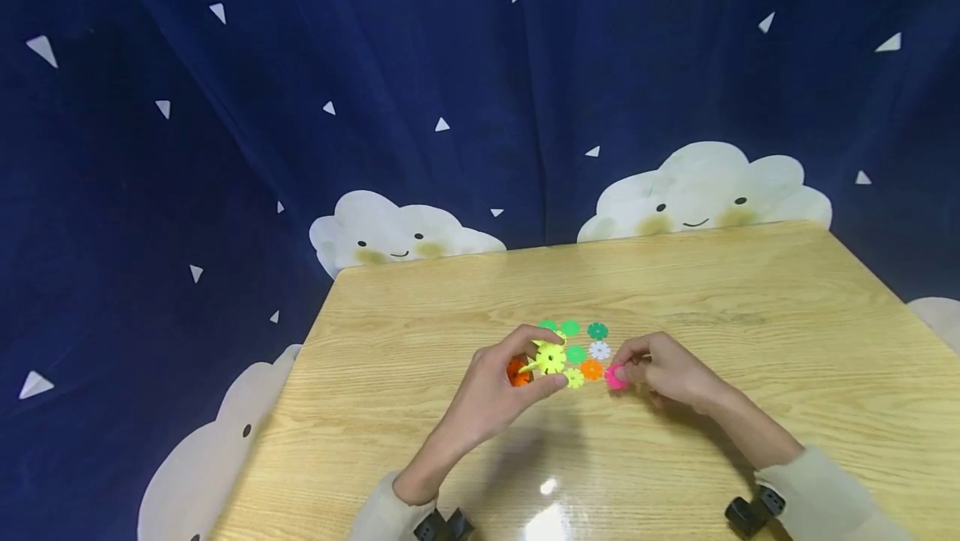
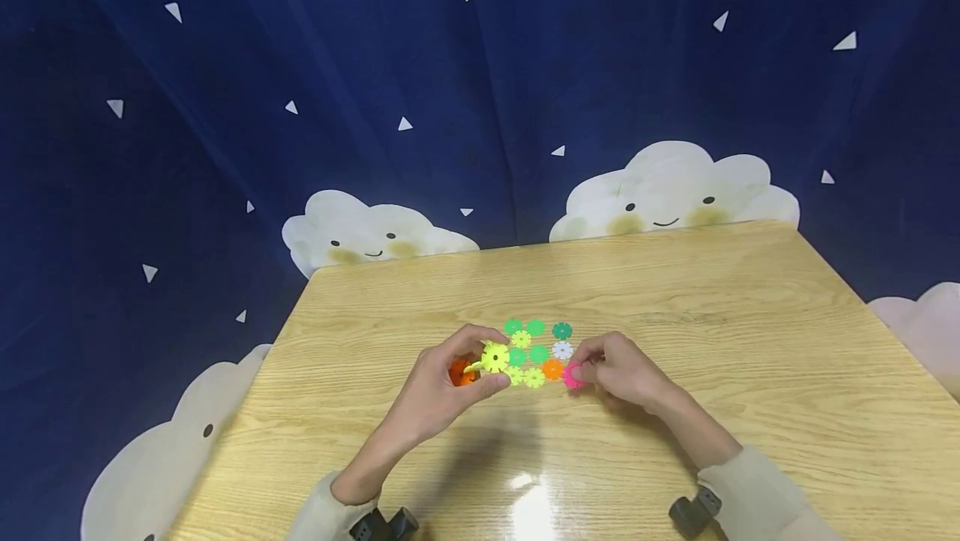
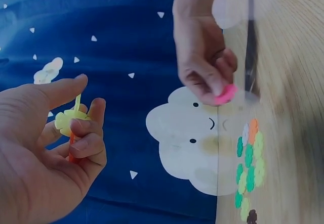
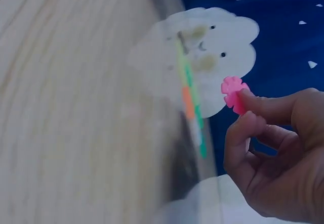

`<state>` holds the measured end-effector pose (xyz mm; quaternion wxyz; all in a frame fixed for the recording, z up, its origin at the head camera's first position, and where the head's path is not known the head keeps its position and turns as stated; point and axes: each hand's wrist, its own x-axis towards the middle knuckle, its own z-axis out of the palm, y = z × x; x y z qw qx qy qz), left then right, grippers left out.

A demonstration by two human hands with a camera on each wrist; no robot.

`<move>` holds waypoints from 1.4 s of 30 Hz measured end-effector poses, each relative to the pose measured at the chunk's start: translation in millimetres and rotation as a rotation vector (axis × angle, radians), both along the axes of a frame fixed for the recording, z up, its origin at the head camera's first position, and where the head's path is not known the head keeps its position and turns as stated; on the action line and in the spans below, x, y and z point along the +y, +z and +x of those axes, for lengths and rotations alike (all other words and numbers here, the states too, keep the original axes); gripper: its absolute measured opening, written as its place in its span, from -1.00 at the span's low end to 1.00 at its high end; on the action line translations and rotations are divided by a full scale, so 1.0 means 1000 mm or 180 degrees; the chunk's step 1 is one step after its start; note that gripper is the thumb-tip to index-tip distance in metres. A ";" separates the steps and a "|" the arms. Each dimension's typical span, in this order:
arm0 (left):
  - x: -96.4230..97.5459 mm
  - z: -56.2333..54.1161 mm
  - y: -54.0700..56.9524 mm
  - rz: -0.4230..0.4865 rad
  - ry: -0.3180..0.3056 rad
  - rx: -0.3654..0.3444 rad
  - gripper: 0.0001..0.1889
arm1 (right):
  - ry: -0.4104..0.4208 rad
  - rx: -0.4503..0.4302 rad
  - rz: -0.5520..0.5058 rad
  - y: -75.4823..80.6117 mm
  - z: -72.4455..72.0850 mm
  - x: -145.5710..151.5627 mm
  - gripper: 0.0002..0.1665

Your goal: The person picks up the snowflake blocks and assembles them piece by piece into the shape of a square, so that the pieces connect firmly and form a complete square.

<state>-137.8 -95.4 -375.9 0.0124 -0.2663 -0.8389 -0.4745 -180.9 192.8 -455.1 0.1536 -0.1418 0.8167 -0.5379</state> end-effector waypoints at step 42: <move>0.007 0.005 0.002 0.0059 -0.0268 0.0024 -0.66 | -0.0383 0.1272 -0.1219 0.071 0.051 -0.061 -0.92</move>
